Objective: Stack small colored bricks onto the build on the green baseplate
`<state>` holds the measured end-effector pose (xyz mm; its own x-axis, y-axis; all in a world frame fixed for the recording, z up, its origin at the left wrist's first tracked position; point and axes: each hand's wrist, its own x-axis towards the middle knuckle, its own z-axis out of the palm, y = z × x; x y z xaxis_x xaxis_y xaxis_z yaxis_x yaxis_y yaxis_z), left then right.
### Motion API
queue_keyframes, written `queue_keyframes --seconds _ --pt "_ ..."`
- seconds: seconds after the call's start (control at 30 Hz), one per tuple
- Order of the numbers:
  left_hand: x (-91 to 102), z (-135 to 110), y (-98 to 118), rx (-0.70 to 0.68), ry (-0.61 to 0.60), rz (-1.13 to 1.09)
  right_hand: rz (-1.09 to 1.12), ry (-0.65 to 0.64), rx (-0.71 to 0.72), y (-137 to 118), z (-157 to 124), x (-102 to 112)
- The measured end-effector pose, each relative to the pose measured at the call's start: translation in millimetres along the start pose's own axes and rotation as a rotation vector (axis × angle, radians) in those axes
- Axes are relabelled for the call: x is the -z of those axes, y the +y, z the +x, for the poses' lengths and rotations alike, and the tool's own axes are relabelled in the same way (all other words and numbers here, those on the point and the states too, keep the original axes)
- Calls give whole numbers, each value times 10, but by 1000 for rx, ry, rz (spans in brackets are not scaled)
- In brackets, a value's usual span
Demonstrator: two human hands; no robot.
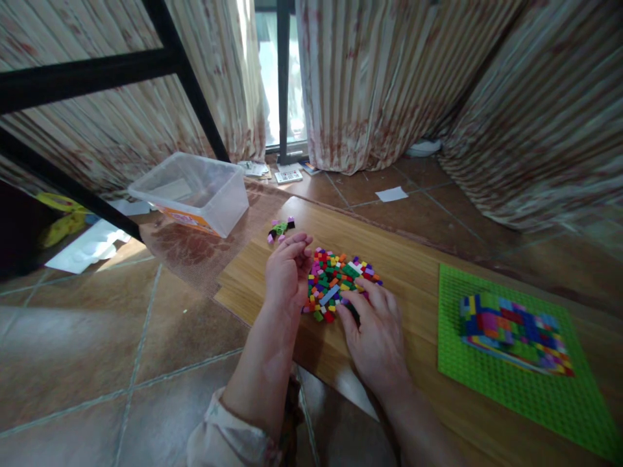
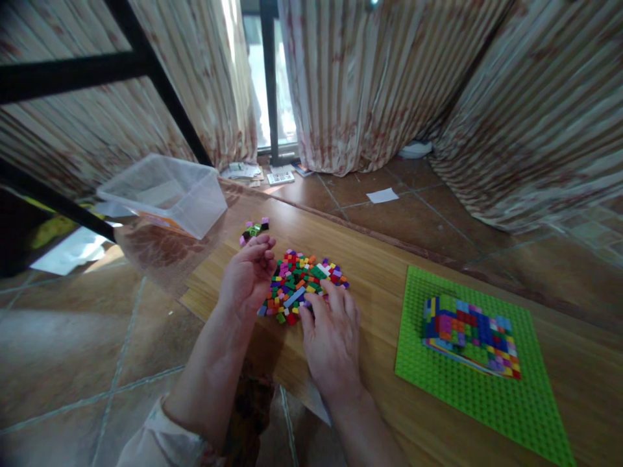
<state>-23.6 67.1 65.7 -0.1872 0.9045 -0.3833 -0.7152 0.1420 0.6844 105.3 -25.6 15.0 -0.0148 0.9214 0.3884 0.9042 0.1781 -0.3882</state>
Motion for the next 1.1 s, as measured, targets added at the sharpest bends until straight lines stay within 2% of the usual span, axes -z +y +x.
queue_keyframes --seconds 0.1,0.2,0.3,0.4,0.47,0.57,0.63,0.73,0.93,1.1 --pt "4 -4 -13 1 -22 44 71 39 4 25 12 18" --pt "-13 -48 -29 -20 -135 157 189 108 0 50 24 97" --pt "-53 -145 -84 15 -365 370 362 184 -40 80 40 236" --pt "-92 -254 -181 147 -628 516 481 222 -63 129 53 378" --pt "-108 -305 -244 201 -747 565 502 222 -82 167 54 443" --pt "-123 -339 -305 181 -867 649 547 200 -187 221 38 488" --pt "-135 -346 -332 155 -907 680 644 184 -298 249 21 497" --pt "-163 -363 -379 126 -891 695 837 195 -428 282 -3 517" --pt "-259 -459 -522 107 -917 687 1064 288 -533 327 -29 641" --pt "-349 -554 -646 97 -921 638 1103 331 -608 405 -62 756"
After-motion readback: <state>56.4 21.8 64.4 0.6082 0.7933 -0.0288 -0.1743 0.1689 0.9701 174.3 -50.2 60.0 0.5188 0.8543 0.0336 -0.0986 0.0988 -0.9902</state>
